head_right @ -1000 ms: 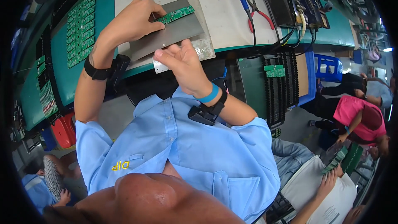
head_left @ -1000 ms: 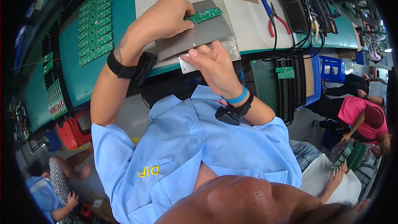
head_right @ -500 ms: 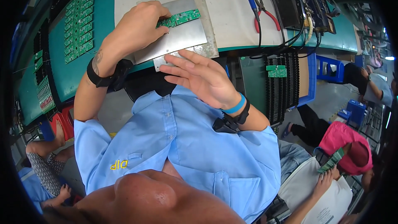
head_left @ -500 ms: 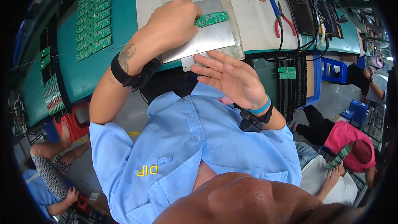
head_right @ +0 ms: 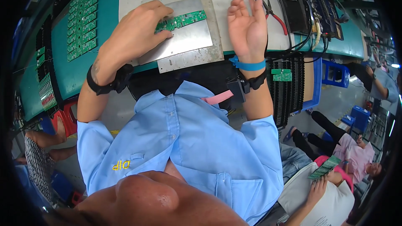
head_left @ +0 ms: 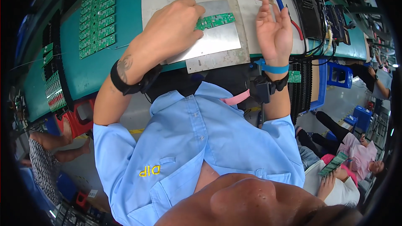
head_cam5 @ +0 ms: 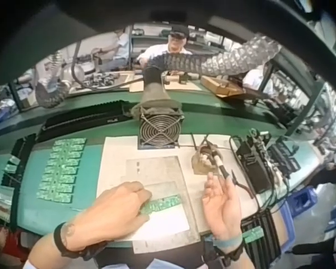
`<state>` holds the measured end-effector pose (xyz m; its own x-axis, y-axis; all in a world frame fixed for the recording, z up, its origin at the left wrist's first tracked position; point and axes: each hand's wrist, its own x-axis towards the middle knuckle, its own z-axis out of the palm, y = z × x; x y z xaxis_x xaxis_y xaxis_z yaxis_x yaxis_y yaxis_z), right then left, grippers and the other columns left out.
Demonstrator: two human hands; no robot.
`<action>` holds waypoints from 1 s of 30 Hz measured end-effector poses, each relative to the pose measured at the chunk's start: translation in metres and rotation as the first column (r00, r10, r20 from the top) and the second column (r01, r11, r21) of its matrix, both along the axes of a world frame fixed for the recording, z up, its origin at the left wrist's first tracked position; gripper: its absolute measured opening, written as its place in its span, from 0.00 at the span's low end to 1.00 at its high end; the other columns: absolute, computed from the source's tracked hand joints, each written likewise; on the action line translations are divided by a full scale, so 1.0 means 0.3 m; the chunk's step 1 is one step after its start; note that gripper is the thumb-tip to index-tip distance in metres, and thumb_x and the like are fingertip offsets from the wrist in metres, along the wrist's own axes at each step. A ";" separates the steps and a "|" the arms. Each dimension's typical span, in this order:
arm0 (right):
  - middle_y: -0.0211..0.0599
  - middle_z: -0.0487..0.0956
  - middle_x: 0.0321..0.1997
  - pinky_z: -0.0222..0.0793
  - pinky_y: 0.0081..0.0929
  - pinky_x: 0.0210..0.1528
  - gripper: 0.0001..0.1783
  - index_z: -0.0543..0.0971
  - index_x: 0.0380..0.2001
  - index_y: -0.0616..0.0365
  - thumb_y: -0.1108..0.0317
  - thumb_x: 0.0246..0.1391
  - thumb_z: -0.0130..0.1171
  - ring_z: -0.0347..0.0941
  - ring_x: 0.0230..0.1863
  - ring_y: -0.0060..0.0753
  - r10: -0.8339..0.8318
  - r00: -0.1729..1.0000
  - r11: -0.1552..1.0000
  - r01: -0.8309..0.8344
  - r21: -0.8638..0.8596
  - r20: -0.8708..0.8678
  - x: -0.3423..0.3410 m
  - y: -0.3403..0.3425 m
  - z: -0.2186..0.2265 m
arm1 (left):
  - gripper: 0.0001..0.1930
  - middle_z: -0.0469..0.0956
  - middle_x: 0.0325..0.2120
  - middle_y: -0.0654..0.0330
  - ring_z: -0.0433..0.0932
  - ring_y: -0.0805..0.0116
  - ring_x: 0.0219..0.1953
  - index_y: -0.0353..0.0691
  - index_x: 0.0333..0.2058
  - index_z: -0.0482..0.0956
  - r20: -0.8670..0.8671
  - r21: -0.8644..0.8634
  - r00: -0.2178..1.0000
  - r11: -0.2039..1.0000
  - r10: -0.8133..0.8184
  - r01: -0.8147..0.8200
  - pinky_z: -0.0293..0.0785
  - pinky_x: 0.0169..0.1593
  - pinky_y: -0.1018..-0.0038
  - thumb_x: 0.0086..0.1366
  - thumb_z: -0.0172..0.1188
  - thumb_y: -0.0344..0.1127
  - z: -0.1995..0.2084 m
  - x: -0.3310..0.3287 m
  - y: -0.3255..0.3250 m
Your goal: Soldering electronic components onto a printed circuit board at a factory workstation.
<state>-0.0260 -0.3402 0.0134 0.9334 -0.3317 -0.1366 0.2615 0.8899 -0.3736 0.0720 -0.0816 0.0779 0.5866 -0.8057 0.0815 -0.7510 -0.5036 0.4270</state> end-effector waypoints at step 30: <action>0.47 0.78 0.36 0.71 0.28 0.34 0.18 0.74 0.53 0.70 0.68 0.66 0.57 0.75 0.32 0.30 -0.244 0.945 0.152 0.261 -0.953 0.220 -0.209 0.172 0.079 | 0.06 0.79 0.34 0.55 0.79 0.52 0.38 0.35 0.38 0.81 0.181 -0.245 0.959 0.954 0.218 -0.171 0.74 0.40 0.63 0.61 0.64 0.25 -0.023 -0.095 0.271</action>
